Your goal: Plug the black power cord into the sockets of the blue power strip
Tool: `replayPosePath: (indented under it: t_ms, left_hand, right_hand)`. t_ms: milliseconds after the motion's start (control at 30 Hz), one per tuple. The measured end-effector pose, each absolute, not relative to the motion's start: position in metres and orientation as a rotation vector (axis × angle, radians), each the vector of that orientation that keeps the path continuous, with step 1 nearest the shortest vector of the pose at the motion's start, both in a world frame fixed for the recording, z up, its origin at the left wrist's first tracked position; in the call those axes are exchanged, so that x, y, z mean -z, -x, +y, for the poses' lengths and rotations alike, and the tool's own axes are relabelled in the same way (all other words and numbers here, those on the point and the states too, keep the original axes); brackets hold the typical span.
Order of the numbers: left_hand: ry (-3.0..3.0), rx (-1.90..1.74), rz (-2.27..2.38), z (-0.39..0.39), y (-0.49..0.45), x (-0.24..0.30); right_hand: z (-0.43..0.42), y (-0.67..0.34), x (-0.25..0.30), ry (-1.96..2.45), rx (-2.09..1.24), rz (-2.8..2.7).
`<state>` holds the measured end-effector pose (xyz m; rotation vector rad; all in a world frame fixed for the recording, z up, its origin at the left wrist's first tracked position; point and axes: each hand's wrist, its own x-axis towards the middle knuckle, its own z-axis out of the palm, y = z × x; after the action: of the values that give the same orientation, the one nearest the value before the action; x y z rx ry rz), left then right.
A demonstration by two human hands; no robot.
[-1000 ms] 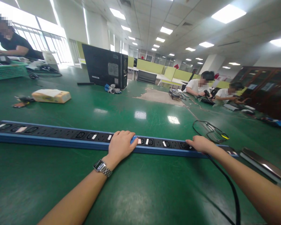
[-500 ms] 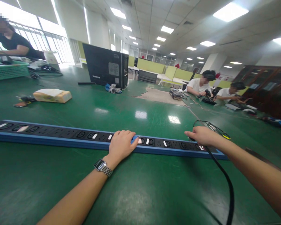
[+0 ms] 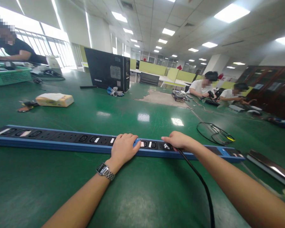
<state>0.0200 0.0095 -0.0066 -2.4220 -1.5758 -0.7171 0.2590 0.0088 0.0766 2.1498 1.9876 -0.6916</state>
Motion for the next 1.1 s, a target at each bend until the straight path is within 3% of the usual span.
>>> replayPosePath:
  t_ms: [300, 533, 1100]
  left_hand:
    - [2.433, 0.744, -1.554, 0.01, -0.02, 0.008]
    - [2.43, 0.745, -1.552, 0.01, -0.019, 0.009]
    - [2.434, 0.704, -1.565, 0.007, -0.021, 0.005]
  right_hand:
    - [0.023, -0.233, -0.076, -2.092, 0.459, 1.904]
    - [0.007, -0.207, -0.08, -2.121, 0.074, 1.937]
    - [0.01, -0.208, -0.072, -2.199, 0.137, 1.92]
